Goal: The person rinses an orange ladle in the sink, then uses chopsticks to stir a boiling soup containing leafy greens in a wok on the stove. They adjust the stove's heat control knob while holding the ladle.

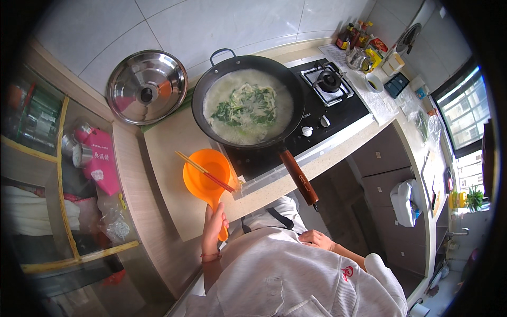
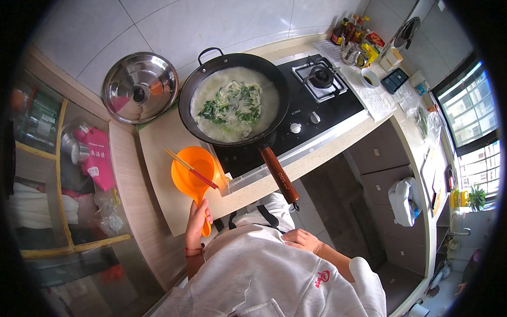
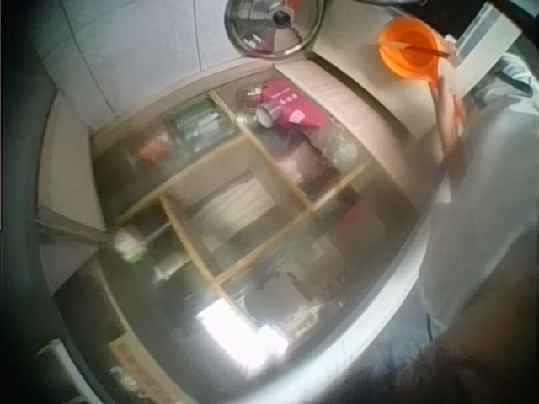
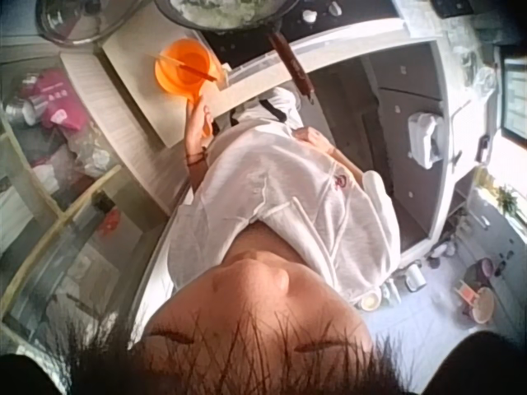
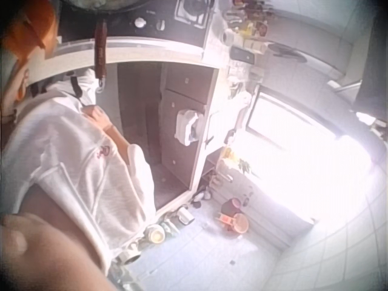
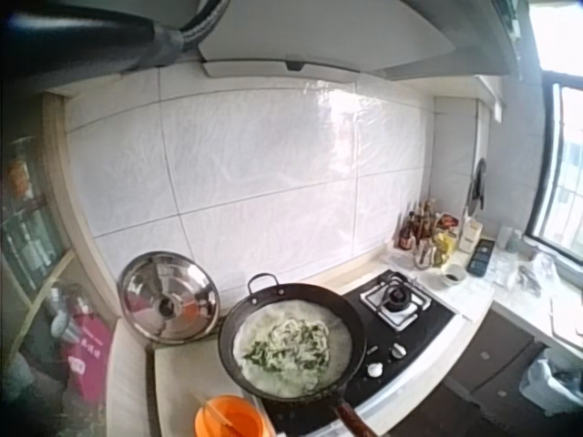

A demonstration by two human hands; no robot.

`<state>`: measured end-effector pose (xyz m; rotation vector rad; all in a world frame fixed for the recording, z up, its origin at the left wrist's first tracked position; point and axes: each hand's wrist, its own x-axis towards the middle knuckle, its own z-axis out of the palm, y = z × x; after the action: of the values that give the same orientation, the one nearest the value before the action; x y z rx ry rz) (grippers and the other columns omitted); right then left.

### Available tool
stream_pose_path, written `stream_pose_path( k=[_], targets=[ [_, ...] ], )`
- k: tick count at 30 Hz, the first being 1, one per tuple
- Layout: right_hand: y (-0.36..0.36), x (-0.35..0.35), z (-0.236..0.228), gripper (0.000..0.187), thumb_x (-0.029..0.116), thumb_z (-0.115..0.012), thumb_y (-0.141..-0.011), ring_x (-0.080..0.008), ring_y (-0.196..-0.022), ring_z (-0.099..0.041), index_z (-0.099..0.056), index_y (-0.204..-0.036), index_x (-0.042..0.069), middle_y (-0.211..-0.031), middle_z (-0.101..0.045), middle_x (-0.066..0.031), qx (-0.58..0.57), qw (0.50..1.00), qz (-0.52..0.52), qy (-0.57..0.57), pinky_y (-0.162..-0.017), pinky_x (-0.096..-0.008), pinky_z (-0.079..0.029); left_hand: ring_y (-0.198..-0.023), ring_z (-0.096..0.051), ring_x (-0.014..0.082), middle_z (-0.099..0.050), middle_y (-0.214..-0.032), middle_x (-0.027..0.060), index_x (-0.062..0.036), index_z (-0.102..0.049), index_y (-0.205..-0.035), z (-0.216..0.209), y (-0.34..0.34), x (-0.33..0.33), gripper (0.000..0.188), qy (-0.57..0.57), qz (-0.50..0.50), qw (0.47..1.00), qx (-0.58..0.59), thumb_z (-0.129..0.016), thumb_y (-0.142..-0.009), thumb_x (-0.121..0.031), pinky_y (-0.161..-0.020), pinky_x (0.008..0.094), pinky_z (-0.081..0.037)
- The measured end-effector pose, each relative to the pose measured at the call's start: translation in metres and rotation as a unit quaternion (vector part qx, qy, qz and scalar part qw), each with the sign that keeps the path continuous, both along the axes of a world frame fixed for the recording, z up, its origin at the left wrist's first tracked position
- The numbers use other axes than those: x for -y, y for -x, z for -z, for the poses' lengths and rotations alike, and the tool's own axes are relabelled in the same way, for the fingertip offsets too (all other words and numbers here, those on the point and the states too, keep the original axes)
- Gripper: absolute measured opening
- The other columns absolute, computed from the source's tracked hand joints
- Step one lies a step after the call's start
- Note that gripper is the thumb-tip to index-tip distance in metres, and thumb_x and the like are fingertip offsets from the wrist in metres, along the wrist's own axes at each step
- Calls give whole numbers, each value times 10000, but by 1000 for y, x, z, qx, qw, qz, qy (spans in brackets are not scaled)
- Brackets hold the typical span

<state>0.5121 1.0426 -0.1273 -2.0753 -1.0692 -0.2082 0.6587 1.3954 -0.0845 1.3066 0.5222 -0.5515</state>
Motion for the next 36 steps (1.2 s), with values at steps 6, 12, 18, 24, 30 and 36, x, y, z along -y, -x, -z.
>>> stream_pose_path(
  k=[6, 12, 18, 24, 30, 36],
  targets=[
    [0, 2, -1, 417, 71, -572, -841, -289, -1054, -574, -445, -1238, 73, -1208, -530, -143, 0, 1000, -2, 4, -877, -403, -512, -492, -417, 64, -413, -684, -19, -132, -379, -1269, 5, 1, 0, 358, 0, -5, 1000, -7, -508, -967, -276, -454, 224, -408],
    [-1, 3, -6, 422, 29, -582, -867, -279, -1056, -564, -423, -1254, 86, -1183, -517, -132, -25, 1000, -2, 5, -890, -422, -512, -492, -413, 63, -406, -685, -19, -135, -377, -1266, 3, 1, 2, 361, 1, -6, 1000, -7, -508, -965, -284, -454, 224, -408],
    [-1, 4, -6, 403, 34, -575, -874, -274, -1059, -563, -434, -1248, 84, -1185, -518, -129, -28, 1000, 0, 6, -892, -419, -511, -491, -407, 62, -400, -686, -19, -138, -382, -1248, -2, 0, 4, 344, 4, -13, 1000, -16, -511, -963, -281, -453, 217, -405],
    [-4, 3, -5, 385, 59, -563, -867, -280, -1056, -573, -445, -1233, 76, -1185, -530, -137, -15, 1000, -2, -1, -889, -408, -510, -482, -401, 63, -400, -685, -21, -139, -389, -1223, -2, -1, 2, 325, 9, -15, 1000, -18, -518, -959, -279, -446, 217, -404],
    [-4, 2, -6, 368, 66, -554, -864, -286, -1057, -578, -454, -1219, 70, -1176, -536, -145, -11, 1000, -1, -3, -880, -403, -506, -476, -399, 61, -402, -679, -23, -146, -396, -1222, 1, -2, 4, 320, 4, -16, 1000, -15, -521, -961, -281, -445, 216, -404],
    [-5, 2, -14, 330, 75, -498, -921, -294, -1076, -570, -432, -1244, 69, -1189, -532, -167, -29, 1000, -5, -8, -887, -421, -507, -463, -398, 58, -403, -660, -21, -139, -410, -1200, -5, -2, 4, 279, 3, -23, 999, -26, -500, -973, -273, -442, 214, -402]
  ],
)
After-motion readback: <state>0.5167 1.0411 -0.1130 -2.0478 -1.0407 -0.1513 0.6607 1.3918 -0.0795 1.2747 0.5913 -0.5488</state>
